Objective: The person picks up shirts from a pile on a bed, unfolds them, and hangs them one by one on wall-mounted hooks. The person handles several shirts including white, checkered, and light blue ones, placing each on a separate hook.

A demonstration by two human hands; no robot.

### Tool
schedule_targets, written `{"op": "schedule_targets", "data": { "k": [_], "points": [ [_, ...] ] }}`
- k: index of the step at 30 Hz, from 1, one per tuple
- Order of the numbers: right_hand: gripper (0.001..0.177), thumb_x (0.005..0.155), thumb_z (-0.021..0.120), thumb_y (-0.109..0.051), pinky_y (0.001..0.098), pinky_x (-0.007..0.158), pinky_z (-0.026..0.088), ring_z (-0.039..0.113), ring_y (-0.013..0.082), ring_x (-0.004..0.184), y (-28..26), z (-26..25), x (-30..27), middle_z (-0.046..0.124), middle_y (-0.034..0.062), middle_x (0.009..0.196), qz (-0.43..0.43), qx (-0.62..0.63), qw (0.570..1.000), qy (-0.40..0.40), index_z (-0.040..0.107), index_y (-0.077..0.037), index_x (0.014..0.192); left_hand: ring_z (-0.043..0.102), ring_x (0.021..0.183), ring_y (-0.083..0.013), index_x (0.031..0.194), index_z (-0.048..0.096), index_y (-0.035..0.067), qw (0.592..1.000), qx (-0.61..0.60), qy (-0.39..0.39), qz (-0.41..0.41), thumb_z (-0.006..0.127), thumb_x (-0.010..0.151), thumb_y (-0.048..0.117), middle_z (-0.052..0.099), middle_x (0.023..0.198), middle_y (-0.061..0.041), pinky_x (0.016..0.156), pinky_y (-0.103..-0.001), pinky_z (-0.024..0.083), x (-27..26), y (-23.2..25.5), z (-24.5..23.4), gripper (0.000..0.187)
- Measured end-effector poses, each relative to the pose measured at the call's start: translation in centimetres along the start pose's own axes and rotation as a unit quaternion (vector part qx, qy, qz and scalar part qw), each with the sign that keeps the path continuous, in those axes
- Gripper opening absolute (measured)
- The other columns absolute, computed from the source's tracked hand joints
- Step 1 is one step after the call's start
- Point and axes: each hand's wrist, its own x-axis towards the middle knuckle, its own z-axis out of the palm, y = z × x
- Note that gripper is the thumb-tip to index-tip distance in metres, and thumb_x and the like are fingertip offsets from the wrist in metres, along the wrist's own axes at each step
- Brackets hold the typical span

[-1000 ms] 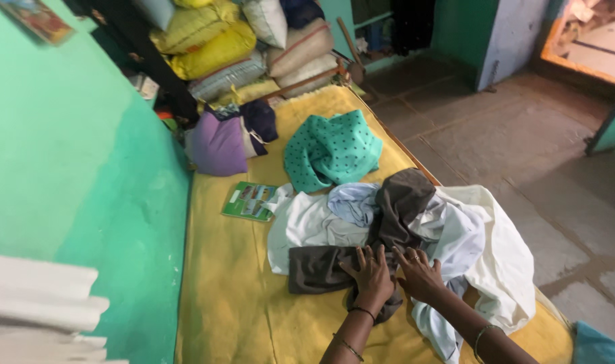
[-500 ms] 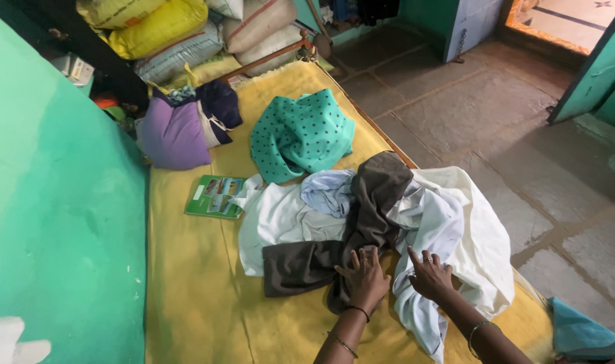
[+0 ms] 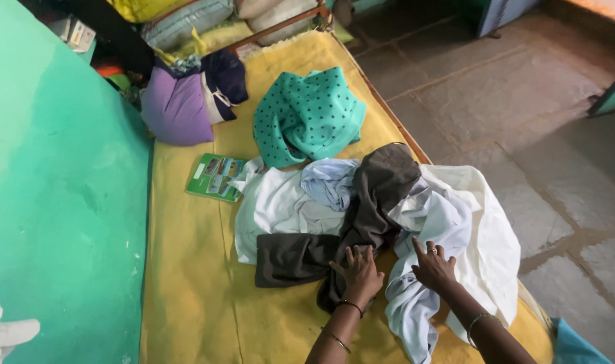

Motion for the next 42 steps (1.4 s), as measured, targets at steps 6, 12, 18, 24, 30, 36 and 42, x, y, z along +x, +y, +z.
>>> {"op": "schedule_targets", "data": {
  "k": [6, 12, 18, 24, 30, 36, 42],
  "points": [
    [0.093, 0.087, 0.074, -0.038, 0.0639, 0.098, 0.044, 0.037, 0.0348, 0.145, 2.7, 1.1, 4.5, 0.036, 0.0139, 0.157, -0.034, -0.010, 0.999, 0.001, 0.019, -0.027, 0.161, 0.004, 0.157, -0.0402, 0.162, 0.022, 0.020, 0.998, 0.017, -0.042, -0.041, 0.065, 0.097, 0.043, 0.014, 0.170, -0.017, 0.111, -0.087, 0.000, 3.1, 0.1, 1.4, 0.081],
    [0.096, 0.084, 0.077, -0.039, 0.0699, 0.103, 0.038, 0.034, 0.0400, 0.143, 5.1, 1.2, 9.7, 0.031, 0.0189, 0.159, -0.031, 0.007, 0.999, 0.044, 0.020, -0.030, 0.161, 0.004, 0.158, -0.0399, 0.162, 0.024, 0.020, 0.996, 0.015, -0.052, -0.066, 0.066, 0.097, 0.042, 0.016, 0.170, -0.016, 0.111, -0.087, 0.001, 4.3, 0.0, 3.1, 0.080],
    [0.109, 0.076, 0.082, -0.045, 0.0768, 0.099, 0.037, 0.029, 0.0514, 0.147, 5.7, -0.3, 12.3, 0.024, 0.0227, 0.165, -0.017, 0.048, 0.991, 0.126, 0.017, -0.031, 0.164, 0.003, 0.158, -0.0398, 0.162, 0.024, 0.021, 0.992, 0.004, -0.082, -0.096, 0.067, 0.097, 0.040, 0.014, 0.171, -0.015, 0.112, -0.086, 0.002, 5.8, -1.4, 3.7, 0.081],
    [0.163, 0.043, 0.090, -0.067, 0.0657, 0.117, 0.031, 0.028, 0.0592, 0.143, 7.1, 1.6, 15.9, 0.021, 0.0387, 0.156, 0.112, 0.334, 0.933, 0.072, -0.001, -0.019, 0.169, 0.003, 0.158, -0.0401, 0.161, 0.025, 0.020, 0.990, 0.007, -0.098, -0.100, 0.067, 0.098, 0.041, 0.013, 0.171, -0.015, 0.113, -0.084, 0.002, 7.3, -2.7, 3.9, 0.078],
    [0.174, 0.038, 0.100, -0.073, 0.0546, 0.122, 0.026, 0.012, 0.0502, 0.154, 8.0, 7.0, 16.3, 0.012, 0.0358, 0.163, 0.032, 0.145, 0.980, -0.134, -0.007, -0.018, 0.163, 0.006, 0.157, -0.0392, 0.160, 0.026, 0.020, 0.990, 0.040, -0.104, -0.082, 0.066, 0.098, 0.041, 0.016, 0.170, -0.014, 0.114, -0.083, 0.004, 8.8, -3.6, 4.3, 0.076],
    [0.189, 0.030, 0.103, -0.062, 0.0594, 0.124, 0.030, 0.026, 0.0473, 0.155, 7.8, 8.1, 17.1, 0.025, 0.0336, 0.164, 0.044, 0.033, 0.976, -0.210, -0.018, -0.017, 0.168, 0.017, 0.156, -0.0383, 0.159, 0.031, 0.016, 0.999, 0.033, -0.009, -0.007, 0.060, 0.101, 0.049, 0.026, 0.167, -0.014, 0.114, -0.081, 0.010, 11.9, -3.8, 4.0, 0.073],
    [0.181, 0.041, 0.104, -0.059, 0.0703, 0.113, 0.025, 0.012, 0.0534, 0.153, 6.9, 10.8, 15.6, 0.011, 0.0346, 0.164, 0.072, -0.071, 0.971, -0.217, -0.021, -0.015, 0.164, 0.026, 0.151, -0.0417, 0.158, 0.034, 0.014, 0.980, -0.049, 0.174, 0.086, 0.063, 0.097, 0.056, 0.034, 0.162, -0.020, 0.110, -0.080, 0.016, 15.9, -0.5, 0.8, 0.080]
  ]
}}
